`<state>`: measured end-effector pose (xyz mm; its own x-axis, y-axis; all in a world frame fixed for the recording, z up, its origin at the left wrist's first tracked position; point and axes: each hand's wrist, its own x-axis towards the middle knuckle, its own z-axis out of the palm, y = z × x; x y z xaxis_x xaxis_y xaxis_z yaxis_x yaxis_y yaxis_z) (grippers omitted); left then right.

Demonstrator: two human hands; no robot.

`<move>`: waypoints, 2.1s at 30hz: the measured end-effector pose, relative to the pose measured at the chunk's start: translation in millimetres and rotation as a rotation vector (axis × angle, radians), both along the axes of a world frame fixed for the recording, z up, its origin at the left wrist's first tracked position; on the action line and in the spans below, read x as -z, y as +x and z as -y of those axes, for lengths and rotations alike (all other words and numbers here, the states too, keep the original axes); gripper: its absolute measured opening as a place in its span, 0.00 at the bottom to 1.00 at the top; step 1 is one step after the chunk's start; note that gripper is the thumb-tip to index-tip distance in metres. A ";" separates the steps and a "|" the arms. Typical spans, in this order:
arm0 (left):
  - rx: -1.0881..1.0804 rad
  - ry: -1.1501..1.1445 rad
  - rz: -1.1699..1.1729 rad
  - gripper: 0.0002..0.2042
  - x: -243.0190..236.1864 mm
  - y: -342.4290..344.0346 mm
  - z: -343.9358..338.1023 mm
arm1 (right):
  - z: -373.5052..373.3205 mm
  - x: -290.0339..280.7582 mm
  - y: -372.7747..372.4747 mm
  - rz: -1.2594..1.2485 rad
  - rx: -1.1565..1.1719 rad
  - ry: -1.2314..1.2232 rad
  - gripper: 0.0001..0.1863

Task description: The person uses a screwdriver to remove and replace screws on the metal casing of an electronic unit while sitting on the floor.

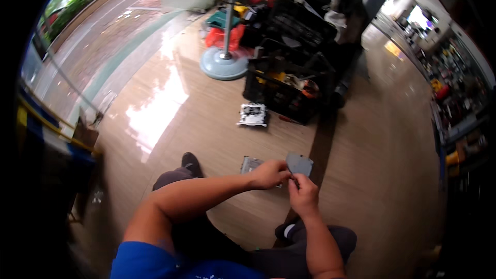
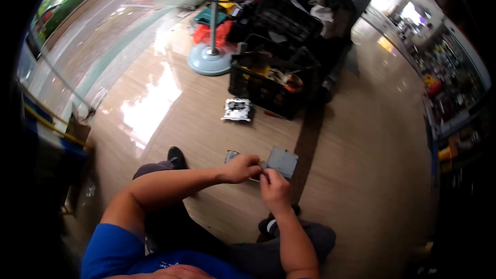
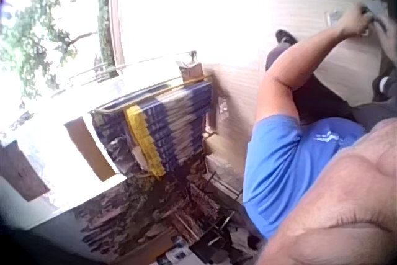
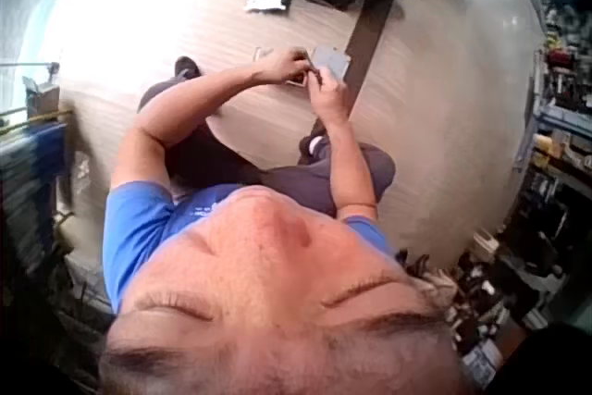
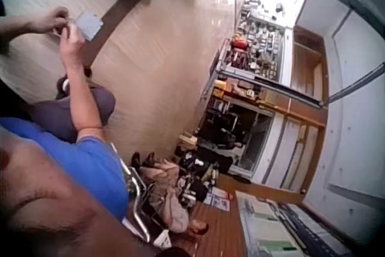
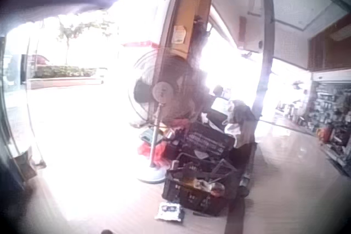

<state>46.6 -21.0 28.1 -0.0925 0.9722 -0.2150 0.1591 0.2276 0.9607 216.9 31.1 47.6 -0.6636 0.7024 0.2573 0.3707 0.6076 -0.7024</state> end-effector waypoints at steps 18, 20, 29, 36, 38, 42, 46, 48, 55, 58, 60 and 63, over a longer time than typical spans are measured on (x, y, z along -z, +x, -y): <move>0.001 -0.087 0.219 0.04 20.4 2.0 5.2 | 2.8 24.3 9.9 0.032 0.030 0.067 0.05; 0.017 -0.083 0.225 0.04 19.7 6.0 2.9 | 1.7 24.8 13.1 0.031 0.046 0.071 0.06; -0.049 -0.047 0.103 0.05 14.7 -6.2 3.2 | -5.6 22.0 3.6 0.022 -0.011 0.094 0.05; 0.079 0.031 -0.439 0.12 13.0 2.3 2.8 | -0.7 10.1 13.0 0.095 0.024 -0.017 0.06; 0.228 0.089 -0.664 0.13 21.4 -1.7 8.8 | 1.5 12.0 10.5 0.075 0.012 0.000 0.06; 0.585 -0.040 -0.965 0.17 21.0 -3.1 26.9 | 9.1 9.7 4.7 0.094 -0.028 -0.002 0.06; 0.705 -0.139 -0.921 0.18 32.3 4.5 25.7 | 7.3 17.4 8.0 0.111 -0.067 0.025 0.06; 0.706 -0.117 -0.963 0.18 34.3 8.1 25.9 | 7.4 21.9 7.3 0.079 -0.049 0.035 0.07; 0.690 -0.018 -1.021 0.13 13.5 13.6 20.4 | 3.6 29.1 9.1 0.143 -0.027 0.080 0.06; 0.585 -0.052 -0.999 0.20 27.9 20.0 14.6 | 9.6 30.3 2.9 0.149 -0.027 0.123 0.06; 0.587 -0.086 -1.005 0.22 4.8 20.8 16.8 | 8.4 31.7 3.6 0.181 0.001 0.157 0.06; 0.577 -0.049 -1.003 0.22 -5.0 22.2 24.8 | 8.2 20.9 -0.1 0.216 -0.012 0.192 0.06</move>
